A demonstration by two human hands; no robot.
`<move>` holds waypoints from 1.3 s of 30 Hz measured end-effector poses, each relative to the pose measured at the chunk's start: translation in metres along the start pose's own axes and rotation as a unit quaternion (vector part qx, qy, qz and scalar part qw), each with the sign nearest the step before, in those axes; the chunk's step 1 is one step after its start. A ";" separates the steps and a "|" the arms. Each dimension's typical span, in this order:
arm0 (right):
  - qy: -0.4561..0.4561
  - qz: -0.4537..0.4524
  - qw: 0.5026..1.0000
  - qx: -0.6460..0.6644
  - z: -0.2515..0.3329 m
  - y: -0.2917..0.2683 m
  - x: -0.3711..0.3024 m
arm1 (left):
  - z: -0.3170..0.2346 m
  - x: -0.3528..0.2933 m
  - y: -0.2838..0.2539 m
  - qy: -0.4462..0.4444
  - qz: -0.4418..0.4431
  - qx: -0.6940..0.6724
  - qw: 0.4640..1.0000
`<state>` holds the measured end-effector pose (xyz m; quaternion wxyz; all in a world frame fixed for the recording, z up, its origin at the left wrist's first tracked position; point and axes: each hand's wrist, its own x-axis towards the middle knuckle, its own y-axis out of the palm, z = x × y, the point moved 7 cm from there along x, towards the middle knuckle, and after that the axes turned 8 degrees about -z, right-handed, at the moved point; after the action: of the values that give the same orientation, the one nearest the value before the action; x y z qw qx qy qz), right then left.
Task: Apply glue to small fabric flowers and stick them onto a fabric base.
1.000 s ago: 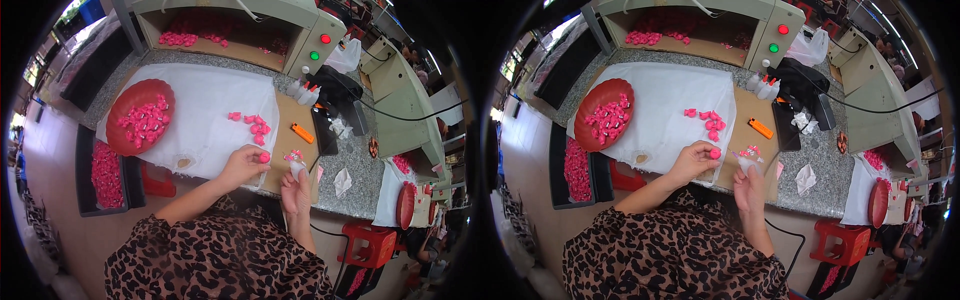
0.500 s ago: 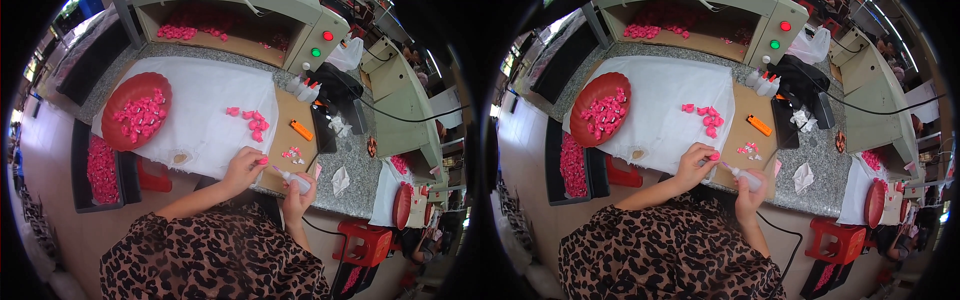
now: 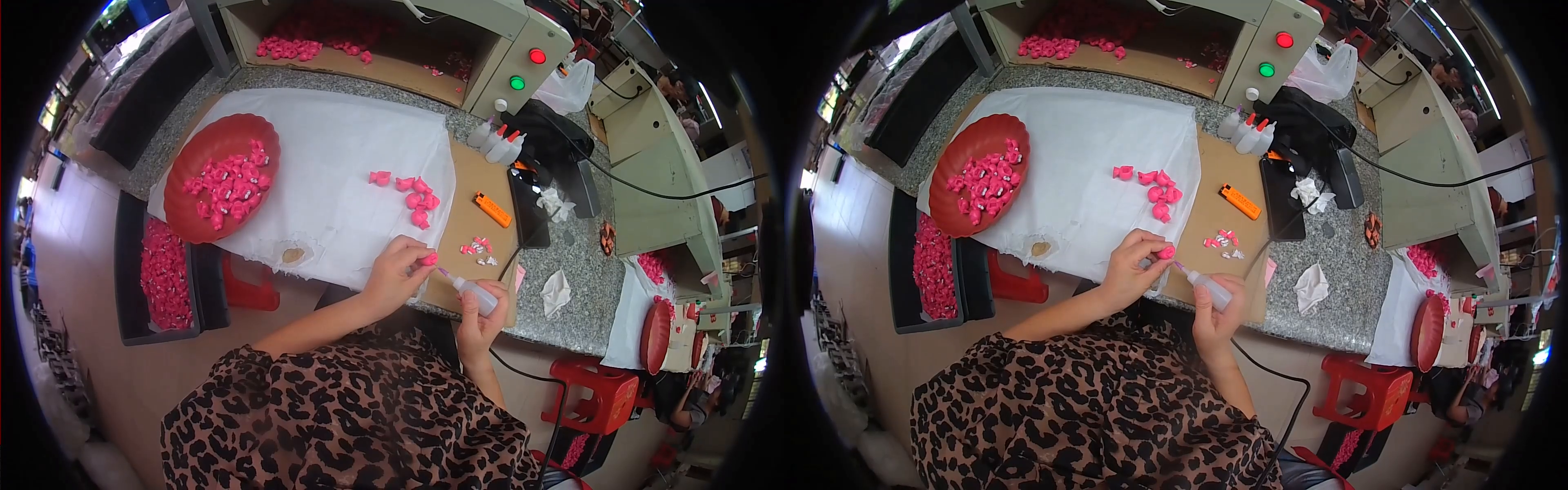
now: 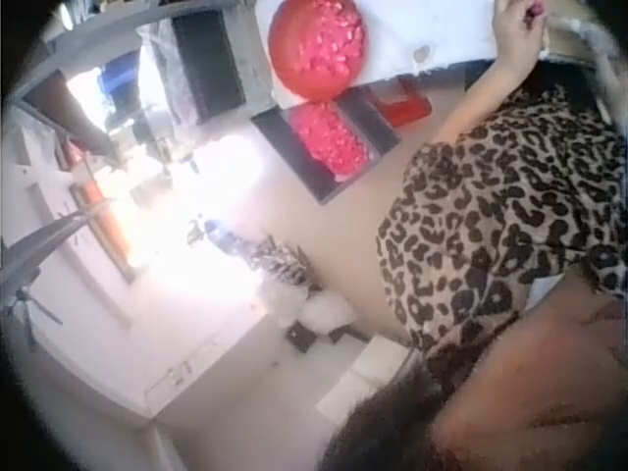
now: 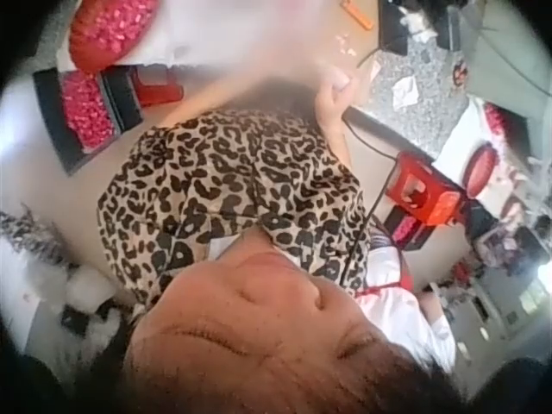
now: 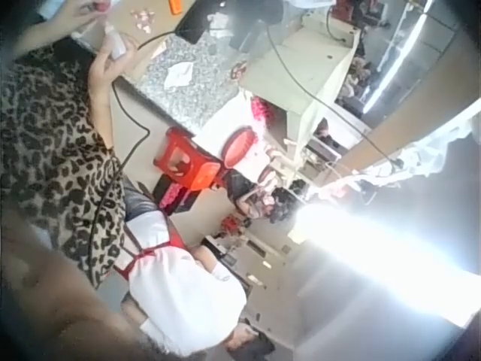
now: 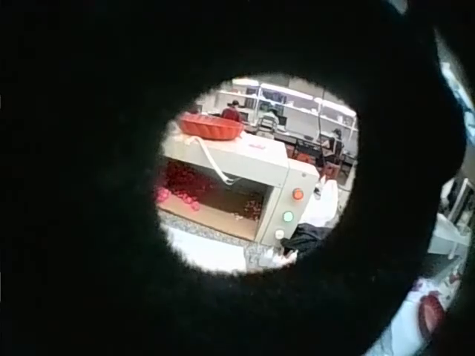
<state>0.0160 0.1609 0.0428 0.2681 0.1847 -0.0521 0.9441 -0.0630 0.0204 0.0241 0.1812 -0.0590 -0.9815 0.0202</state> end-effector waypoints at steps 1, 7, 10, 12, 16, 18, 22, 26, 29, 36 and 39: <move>-0.004 0.004 1.000 -0.009 -0.001 0.000 0.001 | -0.001 0.001 0.001 0.003 -0.001 0.005 1.000; -0.004 0.009 1.000 -0.016 0.000 0.000 0.003 | -0.001 0.002 0.001 0.003 -0.003 0.017 1.000; -0.009 0.009 1.000 -0.016 0.002 0.000 0.002 | 0.000 0.001 0.002 0.005 -0.005 0.015 1.000; -0.014 0.011 1.000 -0.017 0.003 0.001 0.003 | 0.000 0.001 0.001 0.007 -0.007 0.014 1.000; -0.028 0.009 0.999 -0.029 -0.002 0.000 0.002 | -0.001 0.001 0.000 0.014 -0.007 0.016 1.000; -0.050 0.012 0.998 -0.046 0.001 -0.001 0.002 | -0.002 0.001 0.001 0.017 -0.007 0.017 1.000; -0.030 0.008 0.999 -0.039 0.003 0.000 0.003 | -0.002 0.001 0.000 0.017 -0.010 0.019 1.000; -0.061 0.015 0.996 -0.071 0.003 0.000 0.002 | -0.002 0.001 0.000 0.019 -0.015 0.016 1.000; -0.026 0.005 0.999 -0.033 0.003 0.000 0.005 | -0.004 0.002 0.000 0.014 -0.010 0.015 1.000; 0.000 -0.006 1.000 -0.016 -0.003 -0.002 0.006 | -0.002 0.002 0.000 0.013 -0.001 0.014 1.000; 0.009 -0.010 1.000 -0.015 -0.003 -0.003 0.006 | -0.003 0.003 0.000 0.007 0.004 0.016 1.000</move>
<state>0.0118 0.1665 0.0427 0.2806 0.1731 -0.0617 0.9421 -0.0644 0.0209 0.0277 0.1893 -0.0598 -0.9794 0.0364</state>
